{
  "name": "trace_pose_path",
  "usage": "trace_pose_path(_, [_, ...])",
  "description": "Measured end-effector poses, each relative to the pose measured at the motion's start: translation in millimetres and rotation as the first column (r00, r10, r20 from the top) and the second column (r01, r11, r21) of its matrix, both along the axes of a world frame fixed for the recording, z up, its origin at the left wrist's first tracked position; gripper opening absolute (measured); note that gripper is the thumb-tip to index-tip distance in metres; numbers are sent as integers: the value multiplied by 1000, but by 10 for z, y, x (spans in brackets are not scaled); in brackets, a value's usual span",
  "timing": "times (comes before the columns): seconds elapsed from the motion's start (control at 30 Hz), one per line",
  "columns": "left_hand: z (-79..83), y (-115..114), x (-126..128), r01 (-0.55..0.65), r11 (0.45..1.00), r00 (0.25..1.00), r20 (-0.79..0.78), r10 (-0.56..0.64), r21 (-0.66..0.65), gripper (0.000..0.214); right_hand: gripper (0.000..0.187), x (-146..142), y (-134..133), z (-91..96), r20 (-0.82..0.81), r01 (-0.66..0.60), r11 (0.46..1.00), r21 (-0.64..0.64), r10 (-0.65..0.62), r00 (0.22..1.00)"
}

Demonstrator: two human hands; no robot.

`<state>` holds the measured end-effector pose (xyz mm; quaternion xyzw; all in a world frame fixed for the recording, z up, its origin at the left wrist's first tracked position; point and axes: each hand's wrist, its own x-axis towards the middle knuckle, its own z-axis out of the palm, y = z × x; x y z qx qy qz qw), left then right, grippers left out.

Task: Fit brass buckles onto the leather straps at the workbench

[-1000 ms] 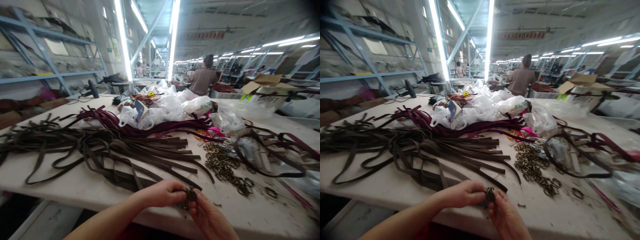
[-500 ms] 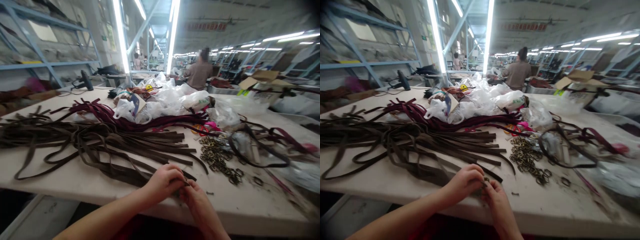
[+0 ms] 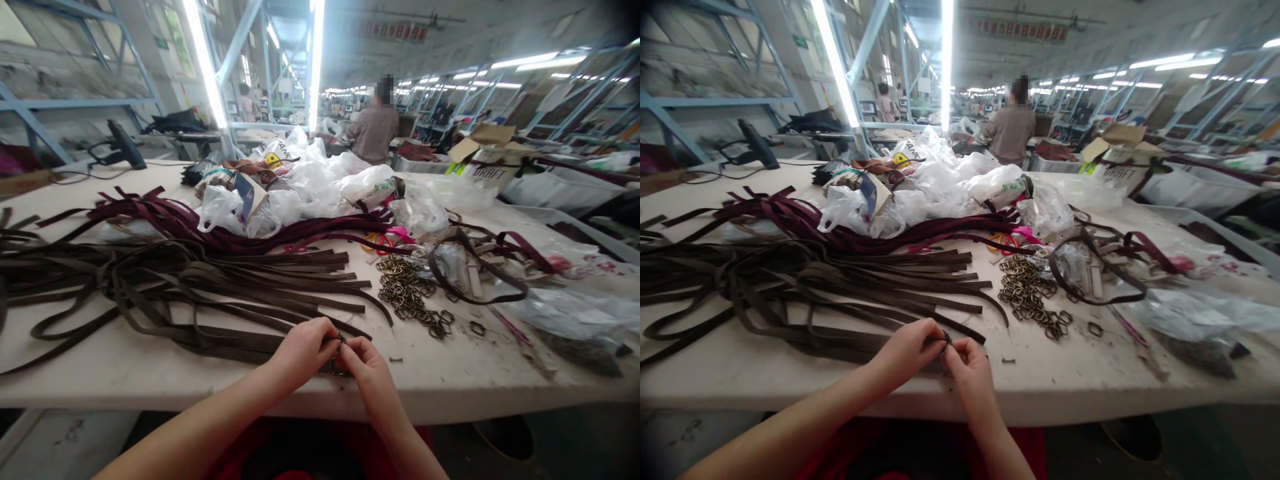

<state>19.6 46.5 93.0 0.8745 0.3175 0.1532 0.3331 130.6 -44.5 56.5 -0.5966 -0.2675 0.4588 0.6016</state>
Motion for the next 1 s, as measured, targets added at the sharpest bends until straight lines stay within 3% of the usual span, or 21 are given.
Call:
trace_pose_path(0.1, [23, -24, -13, 60, 998, 995, 85, -58, -13, 6, 32, 14, -38, 15, 100, -26, 999, 43, 22, 995])
trace_pose_path(0.23, [2, -58, -39, 119, 993, 983, 141, -119, 5, 31, 29, 6, -71, 33, 149, 18, 998, 62, -27, 988])
trace_pose_path(0.43, [-57, -57, -62, 166, 974, 986, -7, -167, 153, 25, 32, 60, -133, -16, 186, 163, 986, 32, -166, 968])
trace_pose_path(0.57, [-131, 82, -184, 221, 952, 974, -88, -207, 213, 43, 36, 259, -269, -173, 266, 127, 991, -50, -110, 958])
trace_pose_path(0.63, [-206, 218, -308, 215, 949, 973, -132, -189, 231, 51, 41, 377, -340, -247, 392, 148, 985, -88, -102, 914])
trace_pose_path(0.77, [-355, 493, -631, 130, 938, 958, -286, -35, 320, 23, 42, 550, -431, -299, 594, 239, 966, -94, -138, 792])
trace_pose_path(0.87, [-378, 568, -795, 143, 914, 950, -311, -20, 380, 18, 34, 553, -442, -268, 673, 203, 977, -69, -104, 732])
trace_pose_path(1.0, [-346, 481, -721, 195, 900, 953, -292, -80, 391, 19, 22, 360, -376, -223, 835, 62, 996, 60, -84, 543])
